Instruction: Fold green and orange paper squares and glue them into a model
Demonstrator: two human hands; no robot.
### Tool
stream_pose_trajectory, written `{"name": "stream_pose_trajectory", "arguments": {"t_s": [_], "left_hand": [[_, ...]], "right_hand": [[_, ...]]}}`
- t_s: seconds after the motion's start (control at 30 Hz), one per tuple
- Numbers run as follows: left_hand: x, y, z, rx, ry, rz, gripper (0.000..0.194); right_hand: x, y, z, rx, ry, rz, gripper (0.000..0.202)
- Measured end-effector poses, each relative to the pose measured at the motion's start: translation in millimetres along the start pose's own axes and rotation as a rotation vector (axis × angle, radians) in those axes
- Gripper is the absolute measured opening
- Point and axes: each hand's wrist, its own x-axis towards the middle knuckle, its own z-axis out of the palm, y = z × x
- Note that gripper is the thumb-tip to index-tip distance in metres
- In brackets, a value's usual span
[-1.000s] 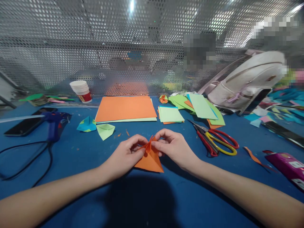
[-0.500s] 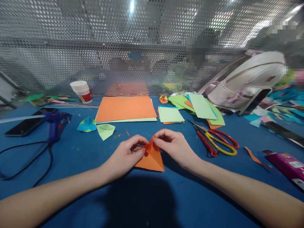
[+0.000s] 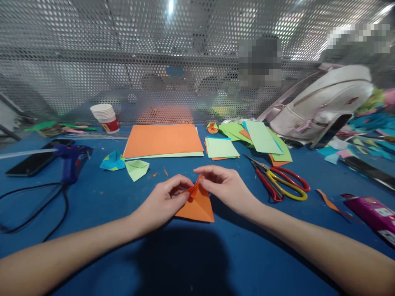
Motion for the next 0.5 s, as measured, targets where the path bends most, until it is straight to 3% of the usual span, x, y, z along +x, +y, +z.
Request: {"name": "stream_pose_trajectory", "arguments": {"t_s": [0.5], "left_hand": [[-2.8,7.7,2.0,0.013,0.034,-0.033,0.006]], "right_hand": [[-6.2,-7.6,1.4,-0.179,-0.013,-0.187,0.017]]}}
